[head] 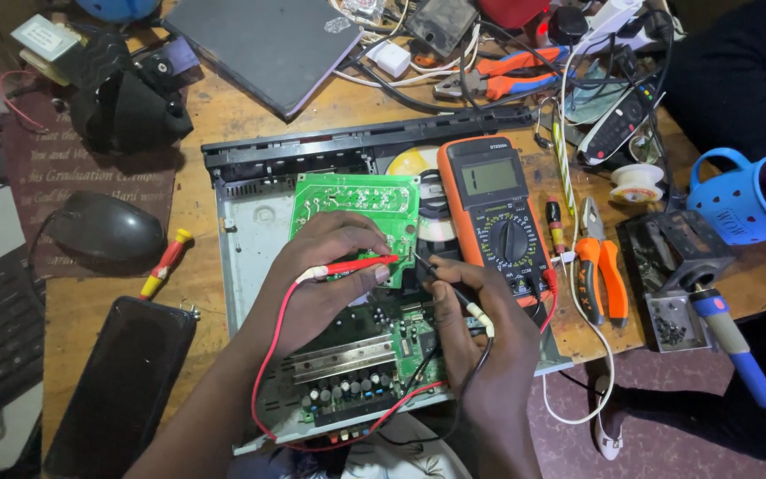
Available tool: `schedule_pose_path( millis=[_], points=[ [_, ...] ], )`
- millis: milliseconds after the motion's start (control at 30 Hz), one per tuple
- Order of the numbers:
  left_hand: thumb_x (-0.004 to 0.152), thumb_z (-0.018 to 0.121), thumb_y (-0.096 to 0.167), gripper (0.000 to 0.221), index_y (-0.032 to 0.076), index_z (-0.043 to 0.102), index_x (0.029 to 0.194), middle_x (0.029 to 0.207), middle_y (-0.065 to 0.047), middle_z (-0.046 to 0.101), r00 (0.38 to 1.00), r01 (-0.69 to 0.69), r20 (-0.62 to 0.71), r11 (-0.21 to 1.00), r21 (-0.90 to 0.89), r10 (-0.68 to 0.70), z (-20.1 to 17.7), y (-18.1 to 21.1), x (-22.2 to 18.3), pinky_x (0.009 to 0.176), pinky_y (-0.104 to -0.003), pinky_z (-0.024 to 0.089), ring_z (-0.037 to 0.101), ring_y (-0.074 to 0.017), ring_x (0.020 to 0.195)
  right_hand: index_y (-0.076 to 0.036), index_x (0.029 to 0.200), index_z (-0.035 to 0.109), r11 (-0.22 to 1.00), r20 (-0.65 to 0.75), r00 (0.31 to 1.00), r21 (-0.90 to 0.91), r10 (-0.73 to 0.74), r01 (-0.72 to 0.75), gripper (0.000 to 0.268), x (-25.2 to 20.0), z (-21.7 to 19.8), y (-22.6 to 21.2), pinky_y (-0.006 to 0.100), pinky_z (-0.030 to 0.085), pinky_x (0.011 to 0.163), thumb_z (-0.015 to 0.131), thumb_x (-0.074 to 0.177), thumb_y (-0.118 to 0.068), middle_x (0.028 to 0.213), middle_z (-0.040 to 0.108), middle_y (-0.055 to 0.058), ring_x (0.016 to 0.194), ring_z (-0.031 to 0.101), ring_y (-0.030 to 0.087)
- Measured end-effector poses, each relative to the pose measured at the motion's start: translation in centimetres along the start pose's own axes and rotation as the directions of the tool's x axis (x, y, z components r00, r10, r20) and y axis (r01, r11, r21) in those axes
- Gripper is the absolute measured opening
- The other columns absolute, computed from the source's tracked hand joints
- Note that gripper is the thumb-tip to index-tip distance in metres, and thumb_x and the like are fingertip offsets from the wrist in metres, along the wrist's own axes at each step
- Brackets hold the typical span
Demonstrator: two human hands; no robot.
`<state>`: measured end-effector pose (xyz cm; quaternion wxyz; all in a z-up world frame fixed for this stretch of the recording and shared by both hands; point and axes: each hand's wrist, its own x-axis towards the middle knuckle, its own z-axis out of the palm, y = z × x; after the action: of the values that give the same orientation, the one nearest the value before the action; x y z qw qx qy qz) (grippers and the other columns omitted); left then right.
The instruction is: Testing various points on a circuit board using a digital multimeter to diagnose faults.
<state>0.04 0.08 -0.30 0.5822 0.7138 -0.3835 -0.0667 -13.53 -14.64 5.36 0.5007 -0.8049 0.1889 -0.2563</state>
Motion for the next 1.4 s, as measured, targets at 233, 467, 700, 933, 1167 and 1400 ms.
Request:
schedule_pose_path(
  millis=[233,467,700,933,1167,1400],
  points=[
    [0.102,0.075,0.024,0.016,0.014,0.076,0.114,0.12,-0.004,0.074,1.0,-0.014,-0.009,1.0,0.017,0.014,-0.1,0.4,0.0,0.107,-0.04,0.047,0.067,-0.0239,0.12,-0.009,0.111,0.073,0.999,0.013,1.0,-0.043,-0.022,0.023,0.014,-0.1,-0.3,0.3,0.031,0.069,0.09,0.065,0.106,-0.019,0.12,0.081,0.008,0.115,0.079,0.02],
    [0.1,0.076,0.023,0.017,0.013,0.077,0.114,0.121,-0.004,0.074,1.0,-0.019,-0.008,1.0,0.02,0.019,0.0,0.0,0.0,0.108,-0.04,0.047,0.066,-0.0237,0.122,-0.006,0.111,0.073,0.99,0.0,0.992,-0.06,-0.128,0.128,0.013,0.0,-0.3,1.0,0.034,0.067,0.096,0.064,0.106,-0.014,0.116,0.081,0.01,0.111,0.08,0.022],
    [0.1,0.076,0.023,0.018,0.012,0.077,0.115,0.121,-0.005,0.074,0.999,-0.035,-0.008,0.999,0.029,0.036,-0.1,0.0,0.0,0.107,-0.041,0.049,0.067,-0.0248,0.121,-0.011,0.111,0.074,0.996,0.001,0.999,-0.073,-0.047,0.047,0.013,-0.1,-0.4,0.5,0.031,0.067,0.09,0.066,0.105,-0.018,0.117,0.082,0.006,0.112,0.08,0.018],
    [0.101,0.076,0.024,0.017,0.012,0.076,0.113,0.12,-0.004,0.075,0.999,-0.033,-0.007,0.999,0.025,0.033,-0.1,0.1,0.1,0.108,-0.04,0.047,0.067,-0.0238,0.121,-0.009,0.11,0.076,0.998,-0.02,1.0,-0.055,-0.007,0.006,0.014,-0.2,-0.2,0.1,0.031,0.066,0.089,0.067,0.105,-0.018,0.115,0.081,0.006,0.11,0.079,0.018],
    [0.102,0.076,0.023,0.014,0.015,0.077,0.113,0.121,-0.004,0.073,0.998,-0.059,0.004,0.998,0.011,0.059,-0.3,0.4,0.0,0.11,-0.042,0.047,0.068,-0.0229,0.12,-0.01,0.113,0.075,0.991,-0.001,0.997,-0.11,-0.076,0.075,0.015,-0.1,-0.4,1.1,0.031,0.064,0.093,0.066,0.106,-0.02,0.118,0.082,0.004,0.111,0.079,0.018],
    [0.1,0.078,0.022,0.016,0.014,0.077,0.113,0.123,-0.003,0.073,1.0,-0.008,0.014,1.0,-0.007,0.008,-0.3,0.5,-0.1,0.11,-0.043,0.048,0.066,-0.0232,0.123,-0.01,0.111,0.074,0.999,-0.024,1.0,-0.045,-0.006,0.005,0.013,-0.1,-0.2,0.4,0.029,0.067,0.088,0.066,0.106,-0.019,0.121,0.081,0.007,0.111,0.081,0.019]
  ],
)
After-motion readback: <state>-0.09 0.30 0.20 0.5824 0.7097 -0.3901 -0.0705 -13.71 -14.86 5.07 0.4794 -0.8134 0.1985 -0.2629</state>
